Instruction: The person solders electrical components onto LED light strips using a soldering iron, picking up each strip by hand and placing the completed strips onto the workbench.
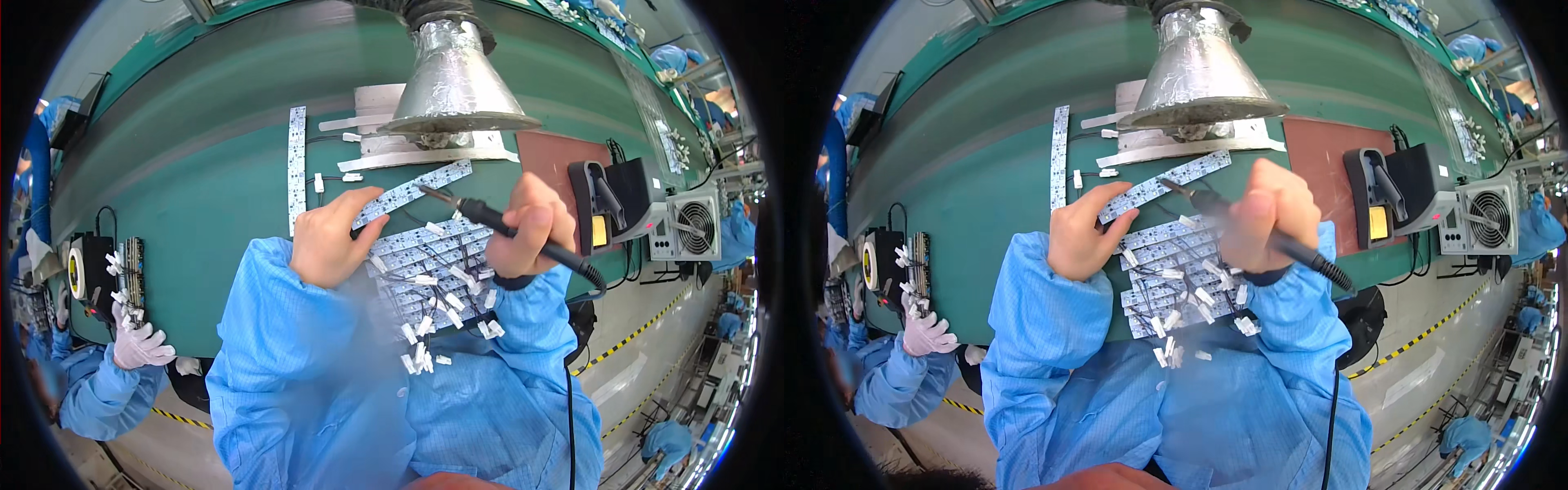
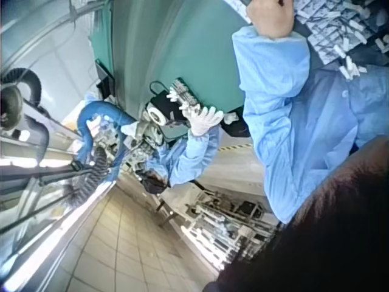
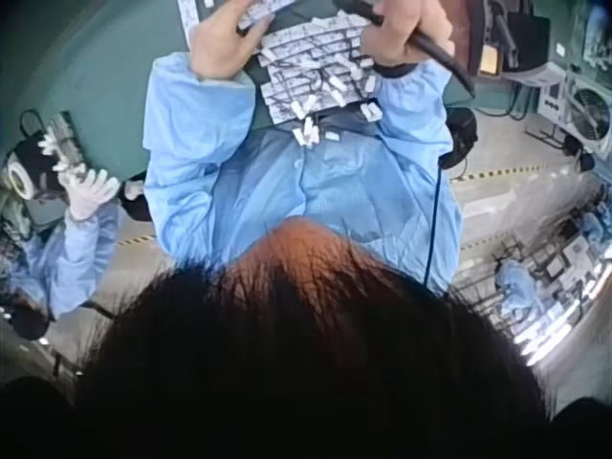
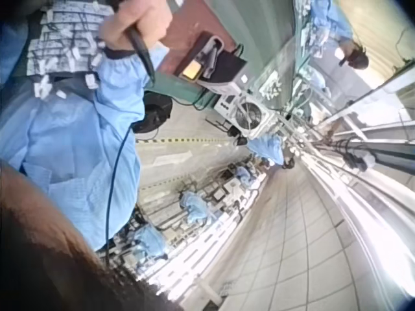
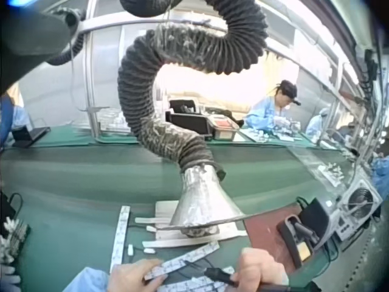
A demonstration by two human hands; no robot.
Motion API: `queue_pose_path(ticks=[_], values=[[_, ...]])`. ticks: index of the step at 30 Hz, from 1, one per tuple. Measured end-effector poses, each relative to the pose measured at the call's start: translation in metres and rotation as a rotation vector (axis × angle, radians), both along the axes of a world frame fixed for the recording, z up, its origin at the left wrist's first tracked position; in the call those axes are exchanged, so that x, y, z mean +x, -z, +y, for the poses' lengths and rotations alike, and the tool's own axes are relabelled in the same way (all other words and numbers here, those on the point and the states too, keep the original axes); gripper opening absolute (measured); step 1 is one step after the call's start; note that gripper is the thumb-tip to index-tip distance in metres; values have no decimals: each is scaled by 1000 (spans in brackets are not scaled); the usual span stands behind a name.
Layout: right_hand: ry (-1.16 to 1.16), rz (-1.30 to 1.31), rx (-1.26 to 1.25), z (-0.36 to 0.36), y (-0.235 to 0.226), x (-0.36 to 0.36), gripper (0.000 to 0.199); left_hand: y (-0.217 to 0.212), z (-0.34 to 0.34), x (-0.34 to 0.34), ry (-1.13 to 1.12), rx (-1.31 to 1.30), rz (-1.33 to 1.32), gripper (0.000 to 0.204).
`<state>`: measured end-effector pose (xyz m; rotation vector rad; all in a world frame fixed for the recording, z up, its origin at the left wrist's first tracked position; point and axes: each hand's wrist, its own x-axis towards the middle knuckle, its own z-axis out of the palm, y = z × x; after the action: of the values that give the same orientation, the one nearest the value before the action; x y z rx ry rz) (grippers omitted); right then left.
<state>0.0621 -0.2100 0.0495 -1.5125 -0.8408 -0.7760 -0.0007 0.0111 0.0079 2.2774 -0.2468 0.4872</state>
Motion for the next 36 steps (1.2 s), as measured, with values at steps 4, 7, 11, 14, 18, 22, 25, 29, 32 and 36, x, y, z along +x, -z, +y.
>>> queue_pose_path(ticks=[4,7,11,14,18,22,25,29,32,36], values=[[-10,15,-104,1,7,-4,33,-3,1,1,11,26,-1,34],[-46,-1,-110,6,6,-3,35,-3,1,2,29,44,-30,36],[-42,22,-120,9,6,-3,37,-5,0,3,34,60,-51,37],[-52,36,-115,9,8,-2,36,-3,-1,4,38,54,-63,38],[-120,-3,-57,7,13,2,33,-4,-1,3,39,55,-63,38],[-127,-2,-74,6,14,1,33,-5,-1,2,40,60,-64,38],[-116,8,-47,8,12,-1,34,-4,-1,2,40,54,-72,37],[-73,59,-136,8,11,-3,33,-3,-1,2,31,61,-54,36],[-78,53,-138,8,10,-3,34,-4,-2,2,35,63,-58,36],[-80,52,-148,8,11,-1,34,-4,-2,4,36,59,-61,35]])
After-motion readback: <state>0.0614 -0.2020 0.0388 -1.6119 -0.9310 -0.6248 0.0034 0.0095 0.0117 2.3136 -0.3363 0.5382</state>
